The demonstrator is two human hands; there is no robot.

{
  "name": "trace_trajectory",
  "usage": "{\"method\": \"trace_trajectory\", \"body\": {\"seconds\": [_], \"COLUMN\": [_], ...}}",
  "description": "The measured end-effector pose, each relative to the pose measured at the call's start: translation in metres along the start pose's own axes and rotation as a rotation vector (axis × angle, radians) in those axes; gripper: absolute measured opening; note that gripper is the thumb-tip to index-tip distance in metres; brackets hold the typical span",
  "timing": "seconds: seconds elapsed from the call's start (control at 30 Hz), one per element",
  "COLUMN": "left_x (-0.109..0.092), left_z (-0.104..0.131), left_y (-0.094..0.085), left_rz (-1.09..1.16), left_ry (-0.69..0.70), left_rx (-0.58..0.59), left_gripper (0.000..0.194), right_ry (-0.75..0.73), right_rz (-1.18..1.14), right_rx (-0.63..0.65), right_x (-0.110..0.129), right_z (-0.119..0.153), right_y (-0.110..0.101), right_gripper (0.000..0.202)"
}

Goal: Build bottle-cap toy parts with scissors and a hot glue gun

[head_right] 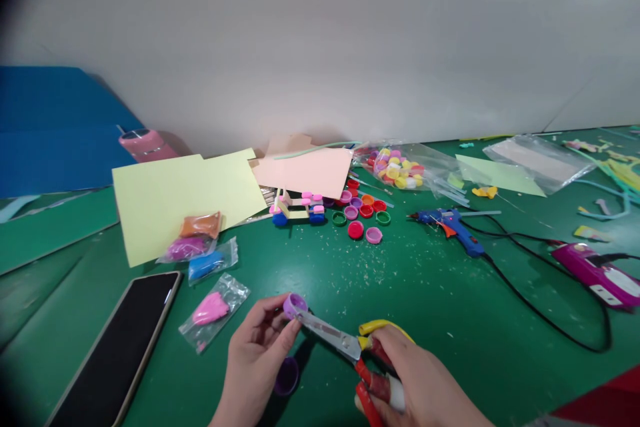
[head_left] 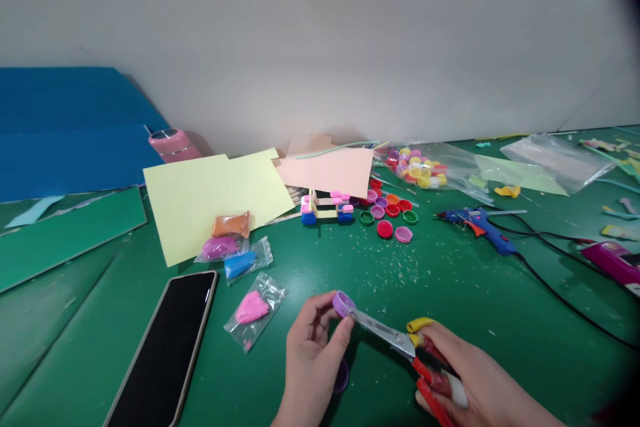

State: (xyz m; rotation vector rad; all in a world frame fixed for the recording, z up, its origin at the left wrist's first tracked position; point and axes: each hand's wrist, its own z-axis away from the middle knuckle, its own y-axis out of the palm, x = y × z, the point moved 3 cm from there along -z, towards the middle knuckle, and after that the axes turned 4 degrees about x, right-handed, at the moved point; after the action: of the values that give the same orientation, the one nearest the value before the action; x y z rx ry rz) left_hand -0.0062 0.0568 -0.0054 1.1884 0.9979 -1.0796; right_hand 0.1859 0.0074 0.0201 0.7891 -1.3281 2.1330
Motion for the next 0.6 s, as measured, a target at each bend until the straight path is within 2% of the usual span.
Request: {"method": "trace_trajectory", "body": {"seconds": [0.17, 0.4, 0.6], "left_x": [-0.0003, 0.0019, 0.0018], "left_z": [0.0009, 0.0001, 0.0009], "left_y": [-0.0003, -0.0007, 0.0001], "left_rz": [-0.044, -0.083, -0.098], "left_ry": [0.024, 0.067, 0.104], "left_rx": [-0.016, -0.007, -0.001], "left_gripper": [0.024, 0.023, 0.022], "right_ry": [0.028, 0.029, 0.020], "right_rz": [-0.005, -0.056, -0.019], "right_rx": [-0.010, 0.044, 0.008], "right_x": [0.0047, 0.0087, 0.0070], "right_z": [-0.0006, -0.0019, -0.0014], "right_y": [0.0004, -0.0009, -0.0019], "right_gripper": [0.019, 0.011, 0.019]}}
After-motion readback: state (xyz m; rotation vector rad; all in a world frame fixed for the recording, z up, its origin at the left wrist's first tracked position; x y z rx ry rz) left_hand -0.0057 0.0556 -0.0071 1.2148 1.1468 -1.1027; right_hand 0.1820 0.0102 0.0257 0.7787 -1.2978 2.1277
